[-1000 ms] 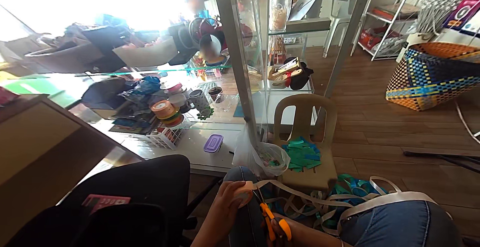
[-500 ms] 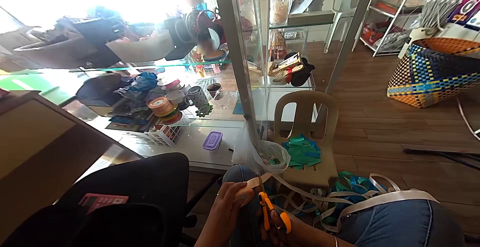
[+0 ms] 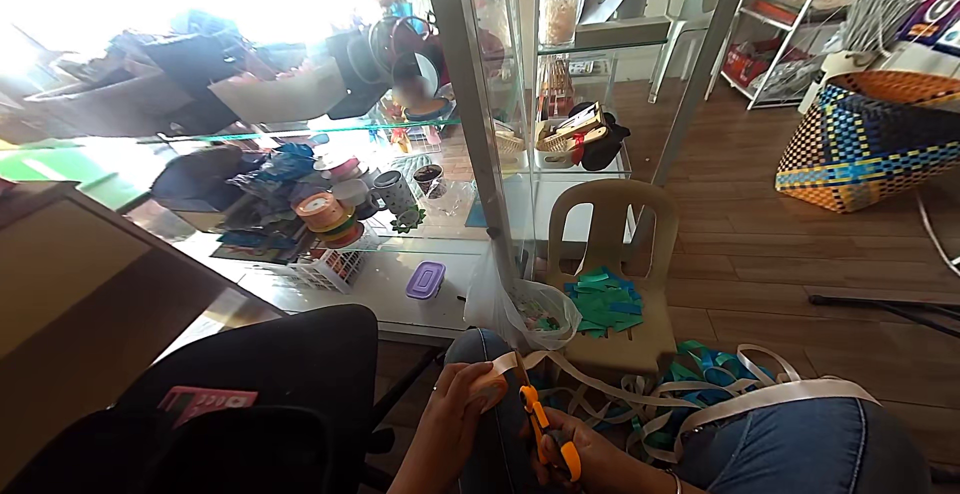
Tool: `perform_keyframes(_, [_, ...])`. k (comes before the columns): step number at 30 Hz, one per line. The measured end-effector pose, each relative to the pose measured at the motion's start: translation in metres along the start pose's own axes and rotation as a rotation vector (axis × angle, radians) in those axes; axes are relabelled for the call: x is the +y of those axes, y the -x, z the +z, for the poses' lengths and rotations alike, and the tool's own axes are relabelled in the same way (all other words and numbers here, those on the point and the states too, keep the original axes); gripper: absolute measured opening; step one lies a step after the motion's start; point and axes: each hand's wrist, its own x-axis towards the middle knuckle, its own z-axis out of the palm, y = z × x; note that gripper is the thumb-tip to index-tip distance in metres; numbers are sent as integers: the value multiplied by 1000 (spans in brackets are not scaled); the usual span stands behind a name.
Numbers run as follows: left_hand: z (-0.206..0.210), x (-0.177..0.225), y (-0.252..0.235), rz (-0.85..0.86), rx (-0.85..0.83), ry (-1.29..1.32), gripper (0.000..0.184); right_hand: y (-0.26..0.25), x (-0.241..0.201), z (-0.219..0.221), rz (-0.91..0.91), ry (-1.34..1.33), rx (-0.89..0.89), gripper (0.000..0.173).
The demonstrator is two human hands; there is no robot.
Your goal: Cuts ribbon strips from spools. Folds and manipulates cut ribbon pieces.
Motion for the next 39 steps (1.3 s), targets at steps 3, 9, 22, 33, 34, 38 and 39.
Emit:
perform_keyframes(3, [0, -1, 0, -7, -7, -2, 36, 1, 1, 0, -5, 13, 11, 32])
perform_keyframes(9, [0, -2, 0, -8, -11, 9, 37, 3, -1, -1, -3, 48, 33, 26])
perform_keyframes(22, [-1, -2, 0, -8, -25, 1, 36, 3, -1, -4, 15, 115, 59, 27])
perform_keyframes(33, [-1, -4, 2, 5, -32, 16, 35, 1, -2, -12, 3, 104, 0, 42])
perform_keyframes(34, [-2, -5, 2, 8, -32, 22, 35, 0, -2, -13, 2, 91, -8, 44])
perform_keyframes(38, [-3, -10, 3, 49, -40, 65, 33, 0, -3, -17, 28, 23, -39, 50])
perform_keyframes(39, [-3, -11, 4, 59, -38, 72, 33, 0, -3, -18, 25, 8, -48, 52])
